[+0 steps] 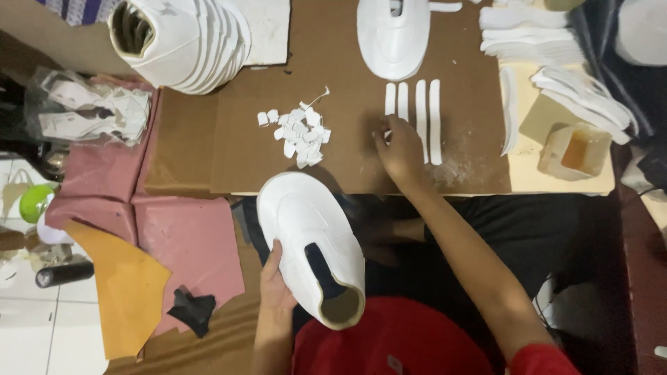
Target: The person handles white shoe parts, inspecting the interior and exterior surfaces. They then pick up long white strips and smaller white pieces, arranging them on the table.
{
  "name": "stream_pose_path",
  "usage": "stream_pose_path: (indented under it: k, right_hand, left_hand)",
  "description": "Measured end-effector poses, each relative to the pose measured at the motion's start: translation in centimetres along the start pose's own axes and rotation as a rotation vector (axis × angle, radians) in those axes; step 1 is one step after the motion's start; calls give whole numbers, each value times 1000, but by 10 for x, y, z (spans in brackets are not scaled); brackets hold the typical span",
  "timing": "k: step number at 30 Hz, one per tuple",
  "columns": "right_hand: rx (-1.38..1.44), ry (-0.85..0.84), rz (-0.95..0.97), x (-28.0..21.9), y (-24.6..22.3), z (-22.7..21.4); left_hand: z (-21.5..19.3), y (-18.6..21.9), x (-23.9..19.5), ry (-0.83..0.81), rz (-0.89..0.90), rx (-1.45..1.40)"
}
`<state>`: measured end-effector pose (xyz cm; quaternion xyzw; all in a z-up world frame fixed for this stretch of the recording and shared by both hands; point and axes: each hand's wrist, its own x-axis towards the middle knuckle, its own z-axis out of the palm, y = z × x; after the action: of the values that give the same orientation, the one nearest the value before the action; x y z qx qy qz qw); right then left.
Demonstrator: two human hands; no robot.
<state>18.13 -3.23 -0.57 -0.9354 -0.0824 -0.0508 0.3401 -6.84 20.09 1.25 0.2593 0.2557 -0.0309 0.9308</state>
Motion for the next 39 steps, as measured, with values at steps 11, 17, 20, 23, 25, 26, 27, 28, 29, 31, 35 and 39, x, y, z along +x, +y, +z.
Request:
stream_pose_path:
  k: [11, 17, 20, 23, 25, 26, 27, 28, 29, 31, 35, 39]
  right_hand:
    - [1134, -166, 565, -90, -47, -85]
    - [1049, -13, 448, -103, -28, -111]
    - [899, -5, 440, -116, -25, -123]
    - [814, 22, 505, -139, -4, -120]
    - [788, 53, 511, -152, 10, -123]
    - [759, 96, 516, -160, 17, -124]
    - [763, 86, 523, -164, 23, -129]
    - [667, 149, 476, -169, 29, -135]
    - [571, 212, 426, -174, 35, -141]
    - [501, 281, 390, -184, 76, -144]
    - [421, 445, 360, -188, 121, -163]
    - [403, 516, 269, -186, 139, -171]
  left_hand:
    - [95, 1, 171, -95, -135, -45]
    - [189, 76, 285, -282, 2, 146]
    - [212, 100, 350, -72, 82, 195]
    - [148, 104, 456, 189, 192, 661]
    - [143, 110, 422, 222, 338, 803]
    - [141, 112, 406, 242, 484, 946]
    - [129, 117, 386, 253, 479, 952]
    - [118, 122, 365, 285, 777, 1097]
    - [108, 127, 344, 311, 1081, 1234]
    - [61, 128, 328, 341, 1047, 1438]
    - [13, 133, 298, 149, 878, 1696]
    - [-8, 132, 311, 71, 924, 1716]
